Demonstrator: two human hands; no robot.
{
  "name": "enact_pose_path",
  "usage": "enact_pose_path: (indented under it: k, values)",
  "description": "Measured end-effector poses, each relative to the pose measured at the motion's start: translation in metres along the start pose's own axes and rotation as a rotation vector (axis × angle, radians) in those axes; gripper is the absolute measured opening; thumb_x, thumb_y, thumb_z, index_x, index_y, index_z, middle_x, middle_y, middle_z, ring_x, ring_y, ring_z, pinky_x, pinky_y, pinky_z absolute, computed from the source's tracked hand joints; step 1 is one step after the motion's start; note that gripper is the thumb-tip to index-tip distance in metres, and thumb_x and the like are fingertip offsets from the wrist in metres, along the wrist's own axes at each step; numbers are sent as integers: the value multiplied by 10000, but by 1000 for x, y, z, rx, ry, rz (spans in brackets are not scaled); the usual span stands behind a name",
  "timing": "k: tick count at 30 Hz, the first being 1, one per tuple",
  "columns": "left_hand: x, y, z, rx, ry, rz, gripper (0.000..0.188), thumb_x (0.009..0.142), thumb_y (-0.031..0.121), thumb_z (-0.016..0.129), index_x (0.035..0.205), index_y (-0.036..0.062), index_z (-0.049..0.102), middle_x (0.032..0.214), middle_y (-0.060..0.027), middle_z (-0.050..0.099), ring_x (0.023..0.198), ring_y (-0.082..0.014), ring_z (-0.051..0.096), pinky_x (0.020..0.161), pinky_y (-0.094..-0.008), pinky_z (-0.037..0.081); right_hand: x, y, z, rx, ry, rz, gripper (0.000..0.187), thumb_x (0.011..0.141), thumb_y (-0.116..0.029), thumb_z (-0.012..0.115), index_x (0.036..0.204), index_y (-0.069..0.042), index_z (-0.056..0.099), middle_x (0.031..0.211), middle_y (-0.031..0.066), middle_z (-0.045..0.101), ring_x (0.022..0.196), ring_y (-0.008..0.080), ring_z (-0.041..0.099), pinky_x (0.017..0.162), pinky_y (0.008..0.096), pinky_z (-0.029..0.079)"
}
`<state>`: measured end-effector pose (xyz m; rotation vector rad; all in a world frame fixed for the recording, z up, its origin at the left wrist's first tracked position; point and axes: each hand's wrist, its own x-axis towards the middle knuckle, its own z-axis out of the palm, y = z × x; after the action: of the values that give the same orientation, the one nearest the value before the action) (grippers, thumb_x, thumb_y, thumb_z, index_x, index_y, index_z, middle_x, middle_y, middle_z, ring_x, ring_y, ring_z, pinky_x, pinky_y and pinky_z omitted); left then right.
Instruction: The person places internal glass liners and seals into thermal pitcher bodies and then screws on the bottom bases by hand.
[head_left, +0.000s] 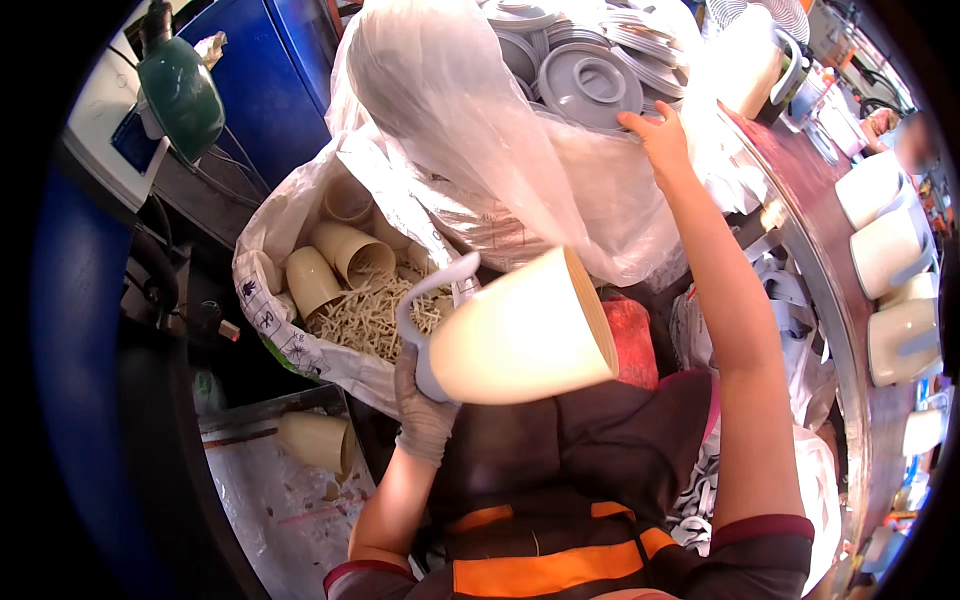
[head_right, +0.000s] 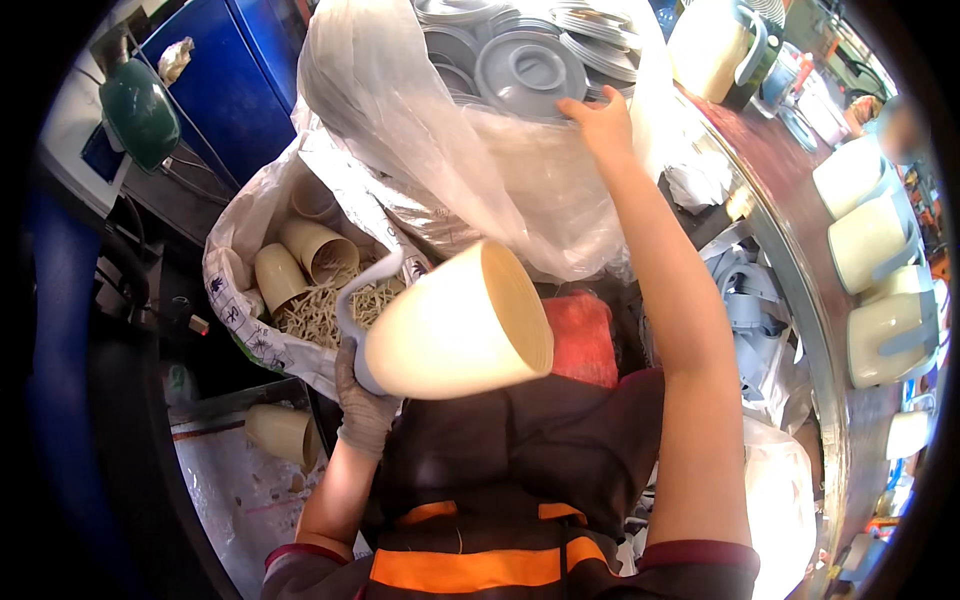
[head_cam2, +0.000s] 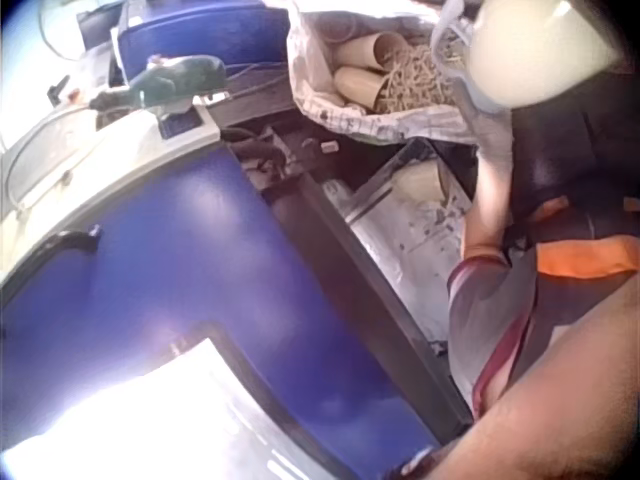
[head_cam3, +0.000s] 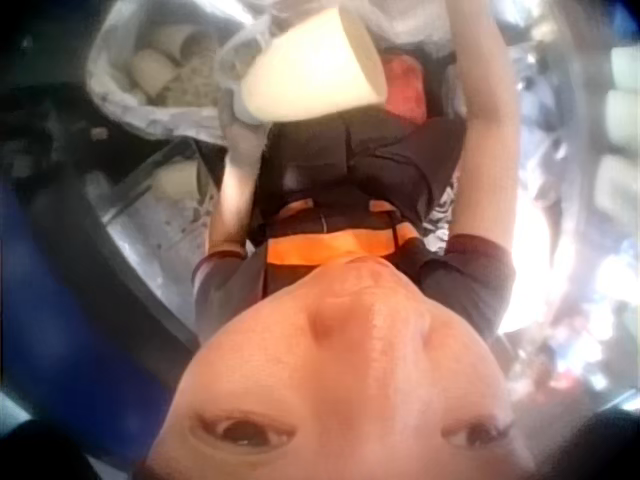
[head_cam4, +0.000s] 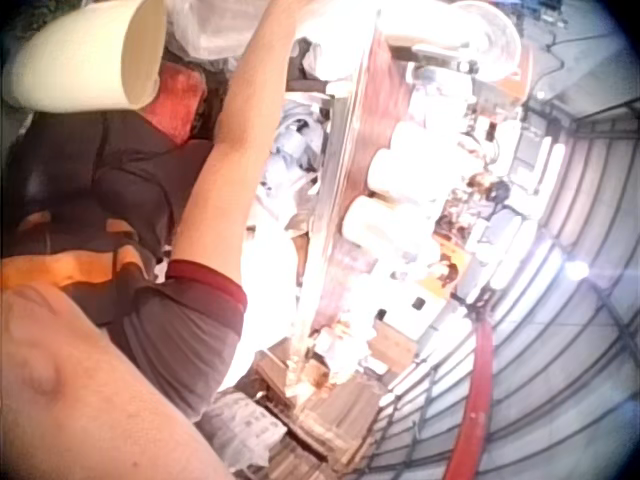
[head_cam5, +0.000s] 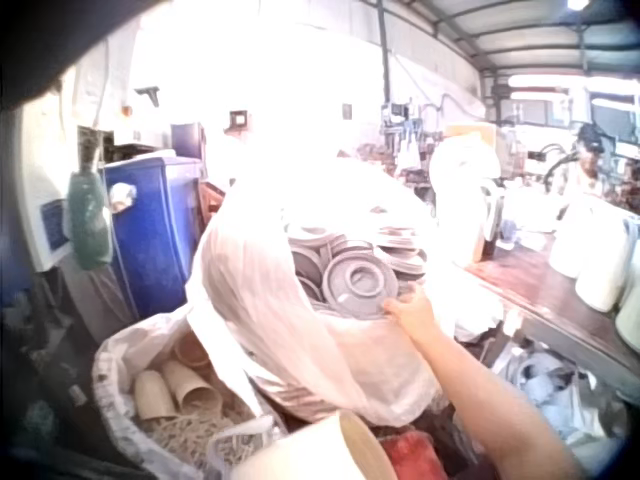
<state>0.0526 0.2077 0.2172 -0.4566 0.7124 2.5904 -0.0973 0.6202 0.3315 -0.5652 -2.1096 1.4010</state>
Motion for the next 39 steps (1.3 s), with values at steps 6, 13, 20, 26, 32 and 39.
enact_pose_path:
  k: [6, 13, 20, 26, 32, 39]
  values:
    - [9, -12, 10, -25, -12, 48, 484, 900, 474, 562, 1184, 83, 572, 1155, -59, 634, 1078, -207, 595, 952, -367, 475, -13, -48, -26, 397, -100, -76, 468, 815, -270, 753, 1122, 53, 608, 993, 78, 669, 872, 159, 615, 748, 254, 480]
    - [10, -23, 5, -58, 98, 25, 528, 896, 510, 534, 1210, 88, 577, 1182, -56, 633, 1092, -225, 596, 947, -392, 484, -237, -40, -58, -321, -169, -743, 389, 758, -172, 761, 1090, -14, 634, 1041, 110, 616, 906, 209, 607, 810, 314, 481]
    - [7, -48, 11, 131, -90, -65, 536, 895, 491, 555, 1209, 57, 577, 1172, -83, 638, 1073, -237, 610, 952, -394, 493, -286, -1, -89, 139, -250, -129, 515, 854, -197, 614, 1338, -70, 492, 1346, 104, 469, 1185, 228, 486, 979, 363, 404]
    - [6, -52, 18, 215, -163, -3, 548, 892, 451, 599, 1218, 13, 558, 1161, -125, 637, 1066, -242, 615, 956, -394, 494, -295, 13, -119, 214, -468, 160, 635, 835, -200, 624, 1419, -90, 398, 1320, 45, 488, 1237, 172, 447, 1017, 338, 368]
    - [5, -41, 24, 212, -150, -289, 546, 889, 425, 598, 1232, 4, 547, 1172, -143, 633, 1067, -265, 614, 962, -415, 488, -305, 13, -124, 2, -471, -370, 498, 666, -66, 714, 1149, -67, 590, 1228, 123, 504, 1097, 248, 545, 867, 322, 482]
    - [-4, -42, 30, 207, -149, -219, 558, 895, 428, 582, 1245, -4, 536, 1161, -151, 640, 1055, -271, 623, 959, -420, 493, -318, 25, -113, -57, -352, -537, 451, 616, -6, 675, 1059, -62, 609, 1254, 162, 482, 1057, 262, 546, 781, 304, 488]
